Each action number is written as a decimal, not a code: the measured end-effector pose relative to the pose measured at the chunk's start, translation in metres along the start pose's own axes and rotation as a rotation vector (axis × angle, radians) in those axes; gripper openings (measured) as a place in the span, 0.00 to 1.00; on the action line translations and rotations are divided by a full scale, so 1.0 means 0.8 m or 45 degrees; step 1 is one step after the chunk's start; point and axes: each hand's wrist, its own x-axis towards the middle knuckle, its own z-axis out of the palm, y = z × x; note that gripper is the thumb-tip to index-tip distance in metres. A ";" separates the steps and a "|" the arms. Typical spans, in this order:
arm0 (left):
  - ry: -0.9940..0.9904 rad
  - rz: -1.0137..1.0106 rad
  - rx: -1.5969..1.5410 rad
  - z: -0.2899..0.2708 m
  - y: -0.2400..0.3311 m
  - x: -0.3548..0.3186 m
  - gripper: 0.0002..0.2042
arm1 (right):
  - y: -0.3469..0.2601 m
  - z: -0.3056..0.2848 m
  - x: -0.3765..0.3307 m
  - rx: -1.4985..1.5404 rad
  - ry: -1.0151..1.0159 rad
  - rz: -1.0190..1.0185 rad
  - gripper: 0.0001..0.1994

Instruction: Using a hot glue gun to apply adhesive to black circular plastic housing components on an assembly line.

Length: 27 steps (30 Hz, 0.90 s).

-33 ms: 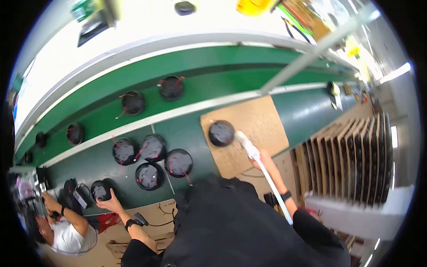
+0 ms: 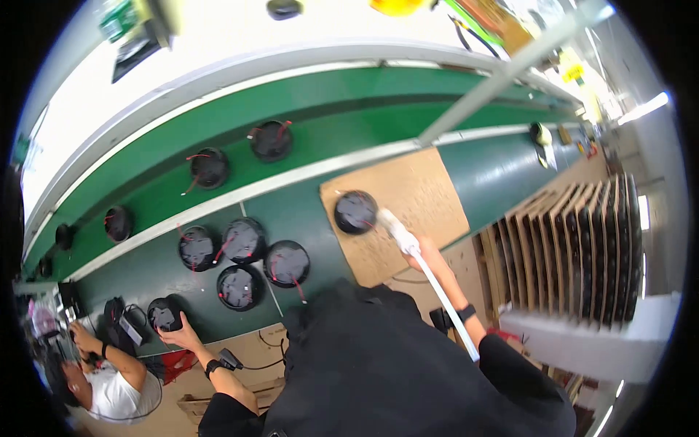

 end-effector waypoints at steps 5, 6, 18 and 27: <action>-0.095 0.151 0.050 -0.025 -0.009 -0.032 0.44 | 0.032 -0.011 0.034 0.056 -0.135 -0.051 0.15; -0.257 -0.041 0.205 -0.038 0.013 -0.034 0.40 | 0.038 -0.018 0.037 0.070 -0.181 -0.085 0.15; -1.828 0.376 -0.309 0.020 0.539 -0.369 0.21 | 0.060 -0.064 0.119 0.392 -0.525 -0.369 0.11; -1.781 0.133 -0.477 0.038 0.535 -0.424 0.13 | 0.045 -0.095 0.148 0.361 -0.830 -0.441 0.16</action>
